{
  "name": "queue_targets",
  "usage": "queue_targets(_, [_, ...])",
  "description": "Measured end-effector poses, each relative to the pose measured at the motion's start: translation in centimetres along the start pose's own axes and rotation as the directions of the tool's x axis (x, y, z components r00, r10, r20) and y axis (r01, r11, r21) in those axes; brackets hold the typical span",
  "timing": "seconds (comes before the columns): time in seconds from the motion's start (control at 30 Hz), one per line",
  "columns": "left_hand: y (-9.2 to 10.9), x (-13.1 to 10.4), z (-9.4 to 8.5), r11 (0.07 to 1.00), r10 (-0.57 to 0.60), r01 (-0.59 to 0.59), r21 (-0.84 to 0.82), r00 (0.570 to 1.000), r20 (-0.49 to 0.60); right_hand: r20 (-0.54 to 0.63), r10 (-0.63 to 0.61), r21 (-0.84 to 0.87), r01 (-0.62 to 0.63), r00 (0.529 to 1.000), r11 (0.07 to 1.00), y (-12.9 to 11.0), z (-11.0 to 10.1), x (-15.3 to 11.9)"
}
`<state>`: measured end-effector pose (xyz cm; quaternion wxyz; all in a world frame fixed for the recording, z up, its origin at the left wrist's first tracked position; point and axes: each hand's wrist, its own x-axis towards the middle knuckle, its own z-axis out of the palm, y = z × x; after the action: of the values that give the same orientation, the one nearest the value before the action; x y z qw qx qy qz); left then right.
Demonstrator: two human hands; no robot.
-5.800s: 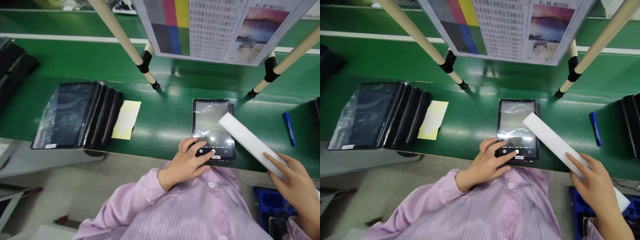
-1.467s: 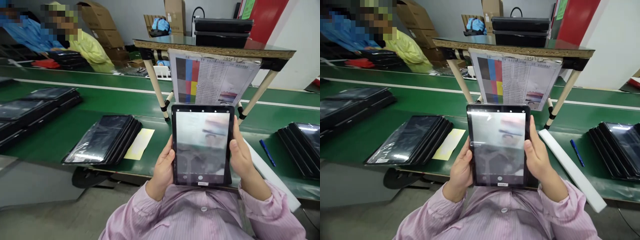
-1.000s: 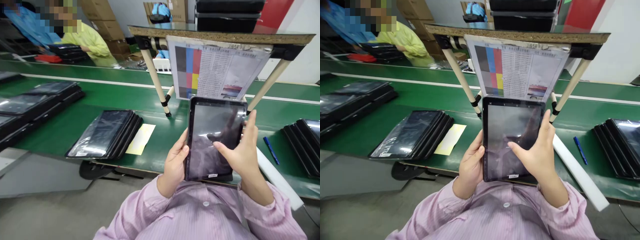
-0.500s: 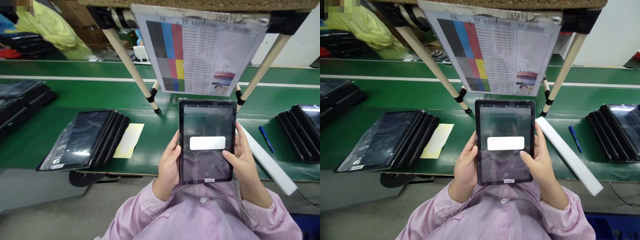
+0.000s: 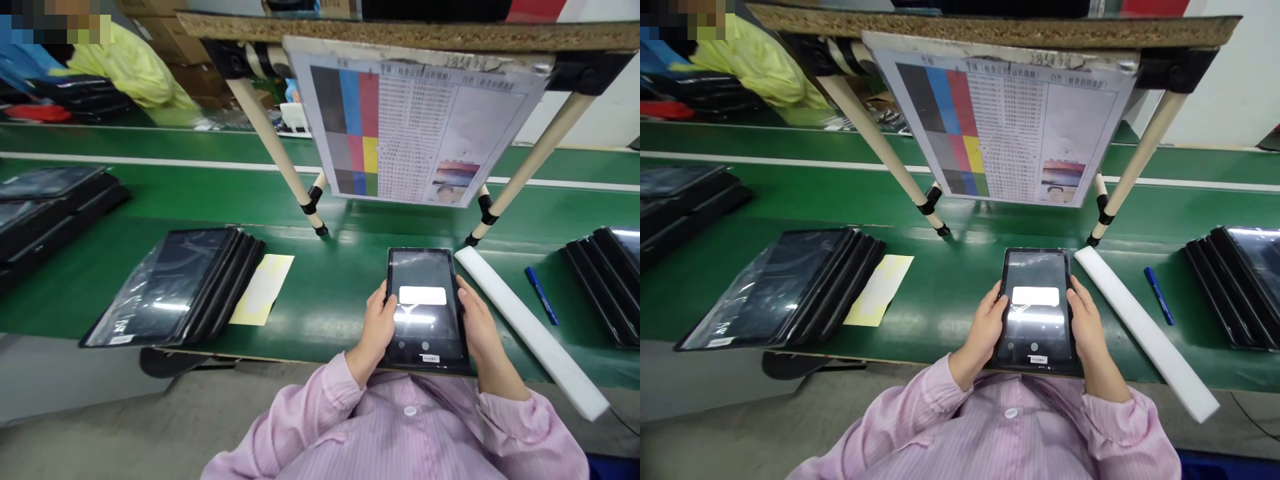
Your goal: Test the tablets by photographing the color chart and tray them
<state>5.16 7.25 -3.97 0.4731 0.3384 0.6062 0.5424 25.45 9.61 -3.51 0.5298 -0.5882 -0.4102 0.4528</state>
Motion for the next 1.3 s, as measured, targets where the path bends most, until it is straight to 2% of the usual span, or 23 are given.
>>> queue_targets(0.07, [-0.8,0.3,-0.2,0.999,0.011,-0.01,0.04,1.0,-0.022,-0.032,0.021,-0.044,-0.023,0.999,0.999,0.7,-0.4,0.1])
queue_targets(0.17, [-0.9,0.1,-1.6,0.997,-0.011,0.011,0.08,1.0,0.007,-0.046,0.06,-0.092,-0.064,0.997,0.994,1.6,-1.4,-1.6])
queue_targets(0.23, [-0.4,-0.4,-2.7,0.991,-0.099,0.092,0.097,0.993,0.071,-0.018,0.095,-0.118,-0.096,0.995,0.988,2.2,-2.1,-3.4])
queue_targets(0.3, [0.6,-0.7,-3.3,0.983,-0.184,0.177,0.057,0.968,0.171,0.028,0.11,-0.131,-0.105,0.994,0.986,2.6,-2.4,-5.0])
queue_targets(0.4, [1.9,-1.0,-2.6,0.964,-0.245,0.264,-0.042,0.934,0.259,0.069,0.111,-0.1,-0.104,0.991,0.99,2.7,-2.1,-6.3])
queue_targets(0.5, [2.7,-1.5,-1.0,0.945,-0.299,0.322,-0.053,0.92,0.255,0.067,0.114,-0.023,-0.113,0.991,0.993,1.9,-1.8,-6.6])
queue_targets(0.57, [3.0,-2.1,-0.2,0.949,-0.287,0.311,-0.062,0.926,0.244,0.045,0.053,0.009,-0.053,0.998,0.999,0.8,-2.3,-7.0])
queue_targets(0.63, [3.4,-2.7,0.4,0.957,-0.247,0.274,-0.089,0.939,0.241,0.023,-0.066,0.021,0.065,0.998,0.998,-0.4,-3.4,-7.7])
queue_targets(0.7, [4.3,-3.2,1.0,0.962,-0.185,0.234,-0.142,0.938,0.294,0.028,-0.174,0.047,0.173,0.984,0.984,-1.6,-4.6,-8.7])
queue_targets(0.77, [5.5,-3.5,2.0,0.958,-0.093,0.186,-0.218,0.921,0.378,-0.003,-0.226,0.151,0.224,0.974,0.963,-2.8,-5.5,-9.7])
queue_targets(0.8, [6.2,-3.7,2.8,0.955,-0.036,0.152,-0.254,0.911,0.411,-0.065,-0.228,0.234,0.237,0.972,0.943,-3.4,-5.7,-10.2])
queue_targets(0.87, [7.4,-4.3,5.0,0.949,0.082,0.066,-0.308,0.892,0.445,-0.246,-0.167,0.411,0.258,0.955,0.874,-4.6,-5.6,-10.9])
queue_targets(0.93, [8.0,-5.4,7.7,0.939,0.204,-0.039,-0.341,0.862,0.463,-0.353,-0.065,0.533,0.258,0.933,0.806,-5.6,-5.2,-11.1])
queue_targets(0.97, [8.1,-6.2,9.1,0.933,0.264,-0.093,-0.348,0.835,0.483,-0.36,-0.017,0.568,0.234,0.933,0.789,-6.1,-5.0,-11.1])
queue_targets(1.03, [8.1,-7.5,11.5,0.916,0.367,-0.193,-0.351,0.754,0.545,-0.365,0.095,0.617,0.164,0.926,0.77,-6.6,-5.2,-10.8])
queue_targets(1.1, [8.4,-8.2,13.3,0.888,0.447,-0.246,-0.388,0.662,0.602,-0.42,0.217,0.652,0.127,0.881,0.748,-6.4,-6.2,-10.2])
queue_targets(1.13, [8.9,-8.0,13.9,0.864,0.488,-0.256,-0.433,0.637,0.597,-0.454,0.267,0.663,0.122,0.85,0.738,-6.2,-6.9,-9.9])
queue_targets(1.17, [9.6,-7.5,14.5,0.833,0.529,-0.263,-0.486,0.634,0.564,-0.483,0.301,0.67,0.126,0.822,0.732,-5.8,-7.7,-9.6])
queue_targets(1.23, [11.5,-5.8,15.3,0.768,0.596,-0.307,-0.562,0.663,0.453,-0.518,0.326,0.674,0.143,0.791,0.724,-4.8,-9.2,-9.2])
queue_targets(1.3, [13.3,-3.8,15.9,0.74,0.644,-0.424,-0.522,0.671,0.368,-0.522,0.342,0.683,0.143,0.781,0.717,-4.1,-10.4,-9.0])
